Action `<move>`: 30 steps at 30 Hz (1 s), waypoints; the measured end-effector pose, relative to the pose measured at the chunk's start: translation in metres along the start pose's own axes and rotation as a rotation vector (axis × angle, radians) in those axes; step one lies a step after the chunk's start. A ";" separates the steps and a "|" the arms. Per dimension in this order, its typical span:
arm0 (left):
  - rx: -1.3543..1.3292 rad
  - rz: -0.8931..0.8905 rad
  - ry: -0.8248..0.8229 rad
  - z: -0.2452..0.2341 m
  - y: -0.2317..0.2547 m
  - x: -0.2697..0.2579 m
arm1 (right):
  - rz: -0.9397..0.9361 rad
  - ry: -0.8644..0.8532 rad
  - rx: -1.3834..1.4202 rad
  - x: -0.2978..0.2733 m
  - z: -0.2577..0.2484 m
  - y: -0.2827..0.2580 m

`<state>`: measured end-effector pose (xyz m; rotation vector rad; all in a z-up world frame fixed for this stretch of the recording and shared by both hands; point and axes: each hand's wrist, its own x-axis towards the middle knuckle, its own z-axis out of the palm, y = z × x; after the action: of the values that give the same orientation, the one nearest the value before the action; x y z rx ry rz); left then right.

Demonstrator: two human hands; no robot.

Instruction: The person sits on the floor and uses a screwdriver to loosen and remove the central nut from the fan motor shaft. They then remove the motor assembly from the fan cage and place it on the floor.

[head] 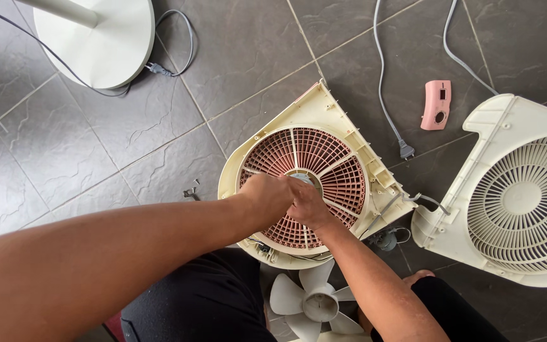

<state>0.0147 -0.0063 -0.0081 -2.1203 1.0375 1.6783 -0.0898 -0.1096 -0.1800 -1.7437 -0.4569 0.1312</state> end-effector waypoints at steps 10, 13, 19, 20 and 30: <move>-1.404 -0.798 0.190 0.021 0.002 0.009 | 0.116 -0.029 0.151 0.010 -0.010 -0.021; -1.308 -0.801 0.162 0.020 0.002 0.016 | 0.142 -0.059 0.170 0.014 -0.012 -0.022; -1.170 -0.692 0.100 0.001 -0.011 0.010 | 0.251 -0.050 0.131 0.015 -0.010 -0.022; -1.136 -0.652 0.090 -0.004 -0.013 0.010 | 0.278 -0.046 0.149 0.015 -0.010 -0.023; 0.047 0.124 -0.009 -0.011 -0.003 0.013 | 0.165 -0.040 0.035 -0.006 0.003 -0.001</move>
<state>0.0262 -0.0155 -0.0171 -2.0558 1.2161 1.6990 -0.0962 -0.1085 -0.1806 -1.7454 -0.3378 0.2904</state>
